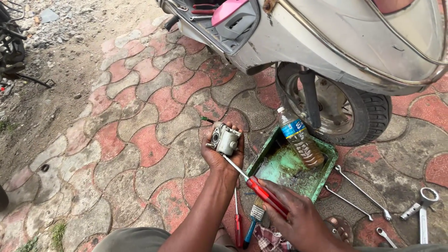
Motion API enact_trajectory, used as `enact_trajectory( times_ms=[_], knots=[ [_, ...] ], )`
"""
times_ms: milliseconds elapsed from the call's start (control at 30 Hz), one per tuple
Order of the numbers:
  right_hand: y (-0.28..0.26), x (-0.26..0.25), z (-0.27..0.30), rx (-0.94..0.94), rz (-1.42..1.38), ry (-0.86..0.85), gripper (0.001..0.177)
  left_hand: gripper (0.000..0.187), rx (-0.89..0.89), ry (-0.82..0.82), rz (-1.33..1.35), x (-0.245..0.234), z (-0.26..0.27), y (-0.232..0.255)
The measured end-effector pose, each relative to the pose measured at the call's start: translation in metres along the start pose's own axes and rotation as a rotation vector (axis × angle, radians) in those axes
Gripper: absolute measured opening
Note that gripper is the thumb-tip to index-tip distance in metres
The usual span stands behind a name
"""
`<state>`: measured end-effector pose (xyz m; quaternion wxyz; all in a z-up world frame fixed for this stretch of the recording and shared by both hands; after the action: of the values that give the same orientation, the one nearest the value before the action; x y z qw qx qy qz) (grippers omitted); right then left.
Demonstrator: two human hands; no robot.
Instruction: The person sits on the paved ground beside a scooter and cleans a carburetor. They hold the metal part over a green tray, scrub it with a brush, pour liquid from a plastic bottle over it, and use a red-handled screwdriver to work on the part, with wrenches laid out nearby.
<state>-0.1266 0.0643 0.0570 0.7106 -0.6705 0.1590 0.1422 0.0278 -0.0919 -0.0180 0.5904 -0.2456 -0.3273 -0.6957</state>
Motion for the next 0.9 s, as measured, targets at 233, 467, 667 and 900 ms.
enact_trajectory(
  times_ms=[233, 467, 667, 900],
  knots=[
    [-0.041, -0.038, -0.009, -0.534, 0.364, 0.261, 0.042, 0.035, 0.075, -0.033, -0.176, -0.003, 0.001, -0.008],
    [0.048, 0.007, 0.002, 0.695, -0.179, -0.22, 0.041, 0.058, 0.222, -0.129, -0.437, 0.022, 0.029, -0.012],
    [0.067, -0.002, -0.009, 0.246, -0.036, -0.05, 0.039, 0.063, 0.229, -0.301, -0.512, 0.04, 0.043, -0.018],
    [0.046, -0.003, -0.007, 0.661, -0.245, -0.092, 0.058, 0.064, 0.229, -0.239, -0.539, 0.04, 0.046, -0.014]
  ],
)
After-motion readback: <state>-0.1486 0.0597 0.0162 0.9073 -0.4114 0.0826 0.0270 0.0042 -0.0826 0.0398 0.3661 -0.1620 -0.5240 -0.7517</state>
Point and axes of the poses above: each hand's wrist, its own z-axis away from the middle knuckle, its own x-axis out of the palm, y = z × x, the point moved 9 cm from there along -z, towards the middle knuckle, and after that the axes turned 14 degrees about y, right-handed, at the moved point
